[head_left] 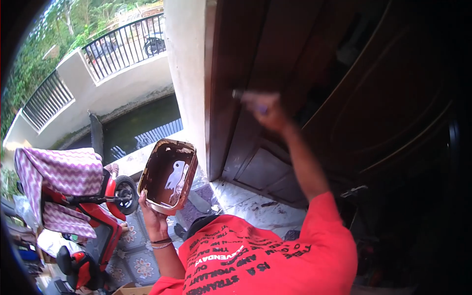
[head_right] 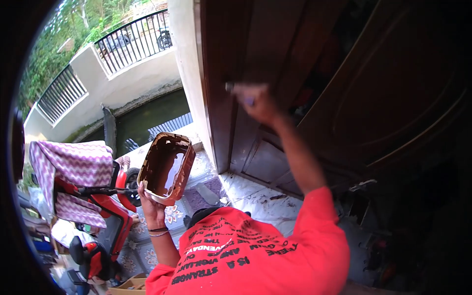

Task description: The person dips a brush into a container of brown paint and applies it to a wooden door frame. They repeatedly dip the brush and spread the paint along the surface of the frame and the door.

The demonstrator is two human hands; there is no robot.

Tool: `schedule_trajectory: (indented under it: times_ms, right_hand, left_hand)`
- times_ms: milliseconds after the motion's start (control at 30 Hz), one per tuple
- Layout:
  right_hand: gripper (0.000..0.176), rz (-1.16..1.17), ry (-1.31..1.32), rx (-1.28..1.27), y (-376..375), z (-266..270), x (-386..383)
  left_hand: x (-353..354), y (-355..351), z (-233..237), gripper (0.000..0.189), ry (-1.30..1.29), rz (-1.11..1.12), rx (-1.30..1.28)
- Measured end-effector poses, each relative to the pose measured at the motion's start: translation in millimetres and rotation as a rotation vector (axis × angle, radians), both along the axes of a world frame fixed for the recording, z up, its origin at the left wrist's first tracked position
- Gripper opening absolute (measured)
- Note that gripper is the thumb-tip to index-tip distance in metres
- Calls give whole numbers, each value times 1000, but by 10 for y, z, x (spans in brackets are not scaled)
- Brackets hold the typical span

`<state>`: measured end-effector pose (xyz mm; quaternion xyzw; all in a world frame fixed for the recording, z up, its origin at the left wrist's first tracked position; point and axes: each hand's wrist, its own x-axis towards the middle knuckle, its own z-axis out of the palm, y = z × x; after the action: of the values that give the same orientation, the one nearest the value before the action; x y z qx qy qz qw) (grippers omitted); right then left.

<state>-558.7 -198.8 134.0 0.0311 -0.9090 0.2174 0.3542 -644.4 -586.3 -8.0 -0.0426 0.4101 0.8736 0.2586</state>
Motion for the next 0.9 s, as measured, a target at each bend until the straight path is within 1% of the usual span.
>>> schedule_trajectory:
  times_ms: [33, 67, 100, 133, 167, 200, 267, 300, 367, 433, 500, 567, 600, 667, 700, 767, 800, 833, 900]
  right_hand:
    - [25, 20, 101, 45, 63, 349, 8]
    - [25, -24, 169, 97, 77, 672, 24]
    - [24, -68, 232, 147, 124, 979, -7]
    - [23, -66, 374, 233, 137, 1200, -29]
    - [23, -67, 517, 322, 150, 1307, -59]
    - [23, -84, 528, 310, 157, 1263, -58]
    - [22, -236, 547, 363, 198, 1118, -67]
    - [28, -184, 582, 336, 73, 968, -76]
    - [34, -172, 431, 343, 105, 365, -96]
    - [37, -183, 293, 224, 56, -326, -67]
    - [34, -198, 188, 83, -64, -944, 26]
    - [32, -220, 88, -7, -180, -1379, 129]
    - [32, -221, 91, -14, -192, -1540, 161]
    - [28, -136, 3, -48, -206, -1741, 175]
    - [28, -138, 8, -52, -188, -1699, 161]
    - [26, -42, -238, -83, -73, -1377, 126]
    - [25, -83, -236, -49, 16, -1144, 72]
    - [24, -126, -231, -13, 82, -879, 24]
    - [24, -70, -6, -19, 120, -176, 10]
  left_hand:
    - [17, 13, -4, 53, 15, -4, 15]
    - [14, 18, -39, 53, 17, -1, 7]
    - [-6, 64, 32, 53, 3, -15, 10]
    - [-1, 82, 71, 53, -8, -31, 15]
    - [-7, 86, 63, 54, -3, -47, 6]
    - [13, 122, 80, 53, -3, -25, 14]
    - [-12, 127, 48, 52, 12, -68, -8]
    - [-8, 168, 56, 51, -11, -59, 9]
    - [-20, 187, 17, 50, 6, -86, 11]
    - [-38, 189, 7, 49, 24, -97, 0]
    - [-36, 213, 27, 49, 17, -103, 1]
    - [-53, 194, -10, 51, 5, -116, 15]
    - [-70, 158, -73, 51, 8, -117, 8]
    - [-126, 89, -169, 53, 10, -175, 20]
    - [-72, 143, -81, 54, 3, -146, 15]
    - [-21, 165, -21, 54, -3, -143, -2]
    - [-31, 177, 26, 54, -12, -137, -18]
    - [-61, 150, -41, 55, 9, -132, -17]
    - [-29, 179, 26, 55, 20, -134, -11]
